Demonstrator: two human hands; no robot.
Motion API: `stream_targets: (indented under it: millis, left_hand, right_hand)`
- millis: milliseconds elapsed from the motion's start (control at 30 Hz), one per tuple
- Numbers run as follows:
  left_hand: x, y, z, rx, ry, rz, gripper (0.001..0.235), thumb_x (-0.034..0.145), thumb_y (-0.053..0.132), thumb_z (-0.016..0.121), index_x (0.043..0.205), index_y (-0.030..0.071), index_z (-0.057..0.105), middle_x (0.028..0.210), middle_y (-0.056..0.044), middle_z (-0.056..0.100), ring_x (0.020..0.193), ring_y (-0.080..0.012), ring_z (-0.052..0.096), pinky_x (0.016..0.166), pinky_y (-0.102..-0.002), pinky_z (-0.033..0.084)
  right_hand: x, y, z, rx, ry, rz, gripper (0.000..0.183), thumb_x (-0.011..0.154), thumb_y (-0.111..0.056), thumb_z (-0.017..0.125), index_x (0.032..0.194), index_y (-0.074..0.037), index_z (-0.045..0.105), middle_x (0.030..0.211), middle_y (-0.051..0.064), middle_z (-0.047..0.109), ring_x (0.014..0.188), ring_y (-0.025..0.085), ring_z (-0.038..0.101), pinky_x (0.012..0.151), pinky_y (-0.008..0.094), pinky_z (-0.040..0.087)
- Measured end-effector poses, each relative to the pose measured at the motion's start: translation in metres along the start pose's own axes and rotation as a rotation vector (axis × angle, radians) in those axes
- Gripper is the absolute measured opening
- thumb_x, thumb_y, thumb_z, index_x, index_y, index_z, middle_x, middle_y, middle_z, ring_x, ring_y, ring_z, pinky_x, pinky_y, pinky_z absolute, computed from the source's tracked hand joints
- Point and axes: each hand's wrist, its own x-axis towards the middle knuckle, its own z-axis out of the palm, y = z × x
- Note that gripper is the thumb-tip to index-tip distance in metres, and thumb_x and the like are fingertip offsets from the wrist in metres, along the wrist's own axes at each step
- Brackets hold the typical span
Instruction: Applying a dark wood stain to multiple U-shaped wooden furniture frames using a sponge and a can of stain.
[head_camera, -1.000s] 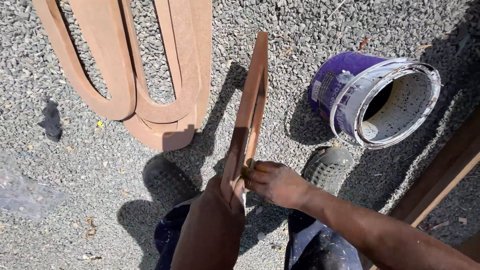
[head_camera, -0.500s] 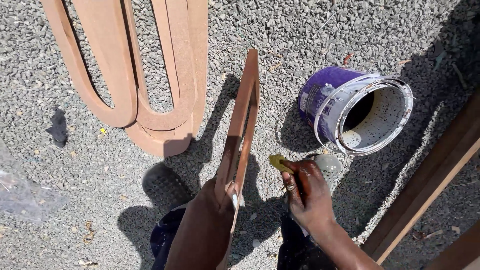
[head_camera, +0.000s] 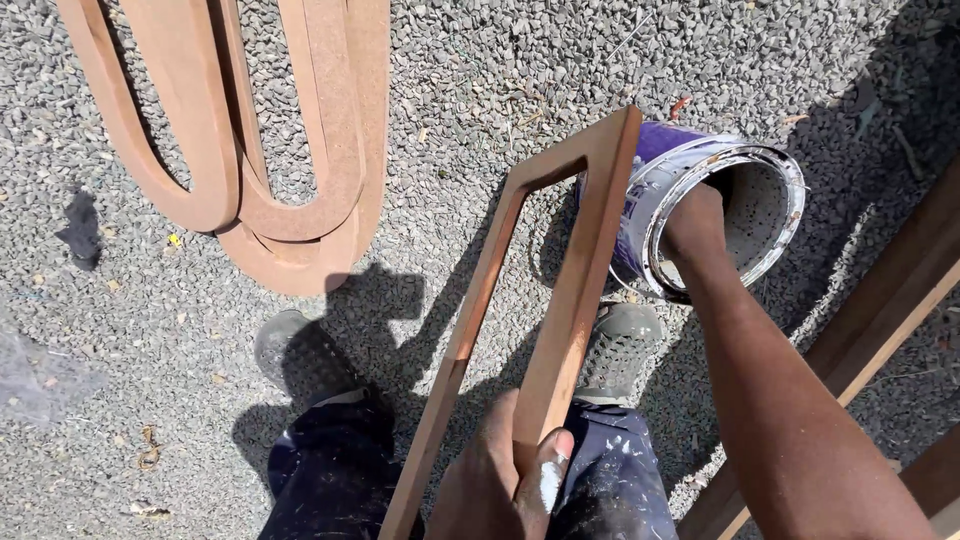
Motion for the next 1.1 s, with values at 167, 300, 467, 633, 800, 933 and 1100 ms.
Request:
stream_targets:
  millis: [167,300,467,633,800,933,1100]
  left_hand:
    - [0.008,-0.006,0.041,0.183,-0.123,0.058,0.083,0.092,0.076,0.055,0.156,0.028,0.034,0.139,-0.001,0.060,0.113,-0.0391,0.066,0.088,-0.057,0.054]
    - [0.004,0.003,0.018,0.156,-0.155,0.013,0.084,0.087,0.066,0.070,0.155,0.032,0.034,0.141,-0.003,0.059,0.119,-0.0375,0.063,0.097,-0.053,0.051]
    - [0.019,-0.002,-0.049,-0.321,-0.262,0.057,0.059,0.082,0.039,0.075,0.138,0.025,0.062,0.117,0.000,0.068,0.105,-0.0144,0.072,0.093,-0.029,0.063]
    - [0.024,-0.022,-0.096,-1.025,-0.362,0.045,0.036,0.078,0.014,0.074,0.107,-0.007,0.069,0.041,-0.011,0.048,0.031,-0.0156,0.039,0.033,-0.031,0.035]
    - [0.040,-0.050,-0.110,-1.143,-0.405,-0.044,0.058,0.084,0.014,0.068,0.141,0.003,0.070,0.072,-0.009,0.055,0.035,-0.0154,0.051,0.031,-0.027,0.037]
    - [0.066,-0.079,-0.105,-1.486,-0.709,0.154,0.065,0.095,0.026,0.064,0.150,-0.004,0.049,0.080,-0.009,0.058,0.046,-0.0150,0.053,0.038,-0.030,0.041]
    - [0.094,-0.109,-0.102,-1.686,-1.047,0.218,0.051,0.108,0.036,0.046,0.150,0.008,0.047,0.092,-0.004,0.059,0.061,-0.0132,0.055,0.049,-0.029,0.046]
  right_hand:
    - [-0.025,-0.010,-0.017,0.261,-0.001,0.011,0.024,0.099,-0.010,0.042,0.085,-0.008,0.062,0.070,0.006,0.059,0.064,0.012,0.047,0.054,0.036,0.041]
    - [-0.053,-0.013,-0.035,0.416,0.003,0.018,0.023,0.103,-0.013,0.043,0.093,-0.009,0.063,0.074,0.005,0.059,0.062,0.012,0.047,0.052,0.033,0.041]
    - [-0.084,-0.034,-0.050,0.735,0.013,0.039,0.025,0.113,-0.019,0.043,0.108,-0.012,0.066,0.081,0.002,0.060,0.057,0.012,0.047,0.049,0.028,0.039]
    - [-0.090,-0.055,-0.051,0.484,0.179,0.209,0.025,0.109,-0.013,0.039,0.108,-0.004,0.063,0.083,0.007,0.061,0.059,0.016,0.046,0.051,0.034,0.037]
    - [-0.097,-0.064,-0.052,0.469,0.237,0.355,0.040,0.110,-0.019,0.041,0.145,0.000,0.046,0.119,0.014,0.064,0.088,0.018,0.060,0.072,0.031,0.054]
    - [-0.103,-0.067,-0.057,0.443,0.296,0.290,0.025,0.113,-0.020,0.041,0.120,-0.004,0.059,0.094,0.006,0.062,0.073,0.015,0.051,0.059,0.034,0.040]
    - [-0.069,0.005,-0.041,0.423,0.169,0.325,0.035,0.109,-0.018,0.036,0.128,0.002,0.057,0.084,0.007,0.052,0.061,0.015,0.040,0.047,0.034,0.030]
